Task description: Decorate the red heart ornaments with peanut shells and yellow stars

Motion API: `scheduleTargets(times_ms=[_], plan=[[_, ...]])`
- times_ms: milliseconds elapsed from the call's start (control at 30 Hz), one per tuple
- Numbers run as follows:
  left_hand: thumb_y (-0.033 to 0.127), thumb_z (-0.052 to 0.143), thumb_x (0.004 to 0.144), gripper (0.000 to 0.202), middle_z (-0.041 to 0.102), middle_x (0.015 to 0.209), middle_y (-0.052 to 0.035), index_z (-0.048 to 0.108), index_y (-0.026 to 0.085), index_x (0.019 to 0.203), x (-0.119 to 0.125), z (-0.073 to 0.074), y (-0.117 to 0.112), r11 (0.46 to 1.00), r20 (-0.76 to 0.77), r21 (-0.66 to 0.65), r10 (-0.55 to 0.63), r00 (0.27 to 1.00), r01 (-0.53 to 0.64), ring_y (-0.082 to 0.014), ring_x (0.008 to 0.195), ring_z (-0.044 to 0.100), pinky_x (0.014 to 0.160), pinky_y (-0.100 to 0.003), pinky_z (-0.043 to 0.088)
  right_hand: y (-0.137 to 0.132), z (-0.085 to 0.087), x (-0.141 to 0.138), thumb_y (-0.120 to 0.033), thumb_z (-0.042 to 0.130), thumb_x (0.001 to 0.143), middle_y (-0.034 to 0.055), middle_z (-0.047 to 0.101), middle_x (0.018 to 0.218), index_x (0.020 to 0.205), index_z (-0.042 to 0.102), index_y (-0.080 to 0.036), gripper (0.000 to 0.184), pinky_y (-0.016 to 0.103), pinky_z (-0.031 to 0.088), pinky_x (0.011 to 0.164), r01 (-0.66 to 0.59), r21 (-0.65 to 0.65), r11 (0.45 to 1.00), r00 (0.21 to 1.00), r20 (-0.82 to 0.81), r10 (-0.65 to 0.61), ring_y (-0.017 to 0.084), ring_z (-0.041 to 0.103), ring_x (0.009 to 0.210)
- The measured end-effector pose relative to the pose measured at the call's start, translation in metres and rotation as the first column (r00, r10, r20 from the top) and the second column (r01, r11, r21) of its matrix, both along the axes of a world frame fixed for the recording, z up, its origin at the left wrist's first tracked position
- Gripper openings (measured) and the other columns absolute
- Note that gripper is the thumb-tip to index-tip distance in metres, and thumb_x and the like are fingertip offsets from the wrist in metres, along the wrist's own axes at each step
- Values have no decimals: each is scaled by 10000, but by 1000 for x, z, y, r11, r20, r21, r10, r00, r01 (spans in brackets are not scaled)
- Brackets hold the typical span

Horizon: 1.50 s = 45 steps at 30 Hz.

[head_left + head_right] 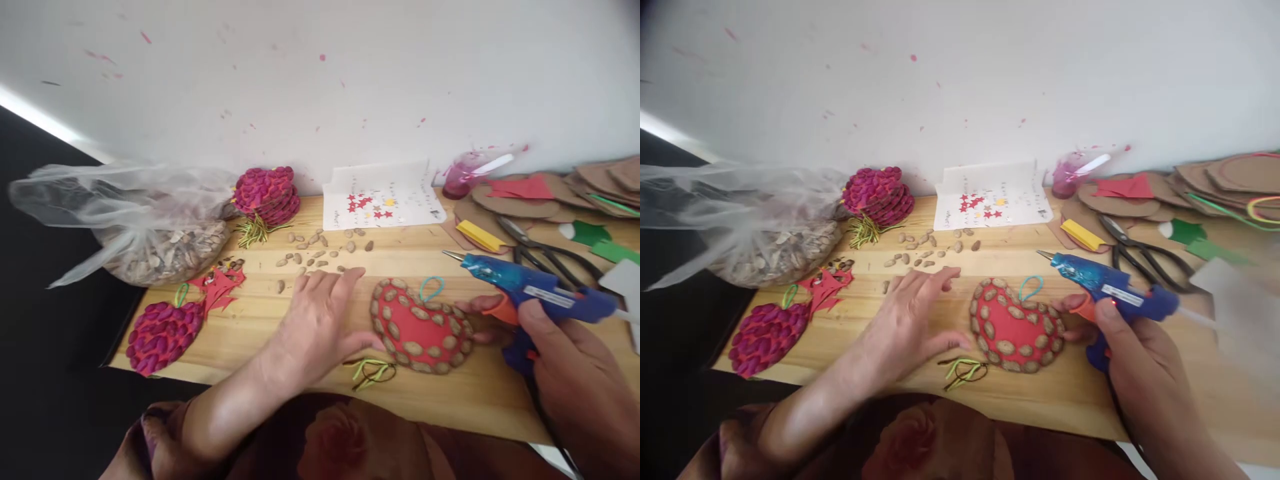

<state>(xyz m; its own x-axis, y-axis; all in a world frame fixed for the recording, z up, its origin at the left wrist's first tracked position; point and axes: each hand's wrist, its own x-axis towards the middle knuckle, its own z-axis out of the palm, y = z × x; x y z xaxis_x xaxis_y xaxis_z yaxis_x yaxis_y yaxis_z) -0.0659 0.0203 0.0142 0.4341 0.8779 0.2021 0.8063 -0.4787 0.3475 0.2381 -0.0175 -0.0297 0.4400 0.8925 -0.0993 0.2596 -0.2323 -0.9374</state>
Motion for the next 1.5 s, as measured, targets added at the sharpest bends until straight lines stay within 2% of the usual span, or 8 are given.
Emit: scheduleTargets(times_ms=[133,267,467,667,867,1067,1233,1500], plan=[[688,717,727,1112,623,1263,-166,197,166,1559,26,-17,-32,999,12,10,-53,999,53,-336,1127,574,1002,-532,420,0,8,-10,-652,648,824,32,795,1021,908,771,-268,411,356,485,596,-19,-43,999,987,-159,11,222,688,657],[702,733,701,1255,564,1372,-181,7,216,1601,35,-25,-39,995,29,-56,-82,996,84,-360,1178,550,999,-542,424,-3,4,-6,-634,647,846,36,798,1003,919,769,-255,405,336,459,601,-54,-10,999,981,-187,51,201,680,656],[296,709,873,1095,505,1461,-150,-112,275,1596,35,-25,-35,990,66,-114,-75,995,82,-323,1256,510,1042,-525,410,-4,9,-9,-619,639,862,42,790,832,858,760,-238,400,323,478,553,-74,52,996,980,-179,83,162,615,517],[114,556,911,930,525,1437,-121,-36,322,1598,27,-27,-29,992,107,-115,-47,993,59,-286,1280,512,1065,-516,406,-4,7,-10,-609,661,847,69,782,823,841,733,-226,389,306,483,444,-131,51,990,953,-267,140,212,674,588],[103,532,909,859,587,1344,-102,59,319,1593,26,-31,-26,990,137,-128,-46,989,63,-285,1203,547,1042,-529,424,-8,0,-1,-597,610,890,50,788,905,870,766,-246,385,347,559,707,-137,61,989,965,-215,147,235,697,737],[87,503,906,816,588,1346,-99,108,283,1592,26,-30,-25,983,129,-168,-54,990,76,-278,1207,537,1056,-529,417,-6,9,-3,-706,588,834,67,721,625,617,712,-219,547,330,493,541,-278,-20,960,956,-104,275,221,613,556],[93,498,921,747,605,1325,-98,192,261,1581,25,-30,-24,981,154,-174,-56,987,82,-261,1198,549,1055,-495,446,-5,15,-12,-670,605,843,67,784,795,848,745,-220,471,326,469,525,-244,10,970,952,-187,241,198,591,532],[76,525,909,715,625,1309,-92,288,249,1561,19,-30,-24,984,199,-153,-62,978,93,-229,1200,577,1069,-427,480,-7,8,-8,-677,585,855,54,732,667,742,722,-218,492,337,460,579,-179,-49,983,983,19,180,230,618,627]])
